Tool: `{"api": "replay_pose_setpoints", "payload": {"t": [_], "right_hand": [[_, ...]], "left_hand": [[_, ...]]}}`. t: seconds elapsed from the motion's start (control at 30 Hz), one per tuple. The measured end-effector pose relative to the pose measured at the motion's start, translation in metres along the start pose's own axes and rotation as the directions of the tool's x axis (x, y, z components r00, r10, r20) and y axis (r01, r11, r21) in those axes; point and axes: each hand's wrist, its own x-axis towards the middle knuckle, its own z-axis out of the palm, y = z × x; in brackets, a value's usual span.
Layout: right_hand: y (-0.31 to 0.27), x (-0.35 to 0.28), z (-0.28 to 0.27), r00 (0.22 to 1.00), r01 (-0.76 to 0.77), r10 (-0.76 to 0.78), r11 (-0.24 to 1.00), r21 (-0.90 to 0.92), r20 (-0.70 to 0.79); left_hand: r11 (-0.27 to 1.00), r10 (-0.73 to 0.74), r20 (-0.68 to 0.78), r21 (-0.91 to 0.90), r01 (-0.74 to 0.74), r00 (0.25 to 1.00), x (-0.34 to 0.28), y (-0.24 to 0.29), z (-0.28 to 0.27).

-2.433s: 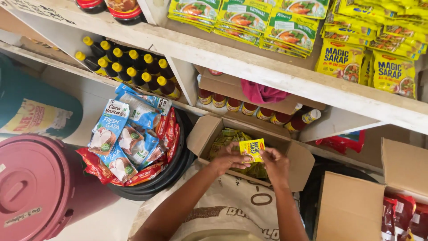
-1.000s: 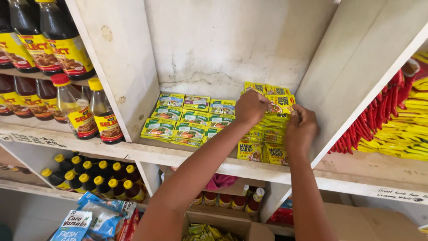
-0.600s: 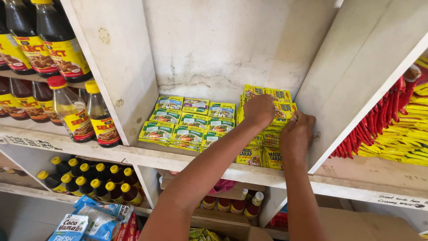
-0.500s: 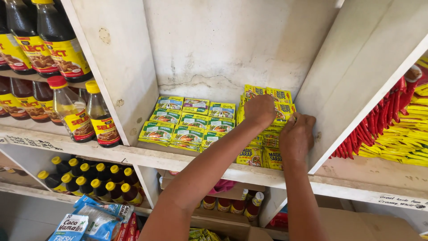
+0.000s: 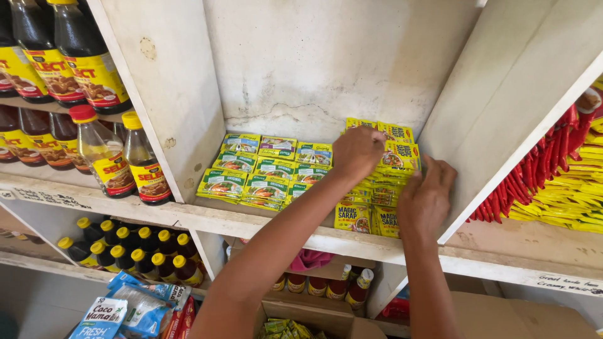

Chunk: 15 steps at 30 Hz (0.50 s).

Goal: Arranging and restocking small seasoning packets from a box onto a grocery store shelf.

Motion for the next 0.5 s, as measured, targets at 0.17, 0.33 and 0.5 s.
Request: {"api": "replay_pose_setpoints", "payload": {"t": [0.17, 0.33, 0.5], "right_hand": [[-0.041, -0.049, -0.051, 1.0, 0.003, -0.006, 0.994, 0.108, 0.028], [-0.048, -0.146, -0.061, 0.984, -0.057, 0.029, 0.986, 0.155, 0.178], [-0.034, -0.268, -0.04, 0.815, -0.275, 0.13, 0.945, 0.178, 0.565]], "left_hand": [[0.944, 0.042, -0.071, -0.325, -0.063, 0.997, -0.075, -0.008, -0.054], [0.812, -0.108, 0.306, -0.521, 0.261, 0.946, -0.198, -0.051, -0.068], [0.606, -0.237, 0.646, -0.486, 0.63, 0.725, -0.33, -0.159, -0.002]]}}
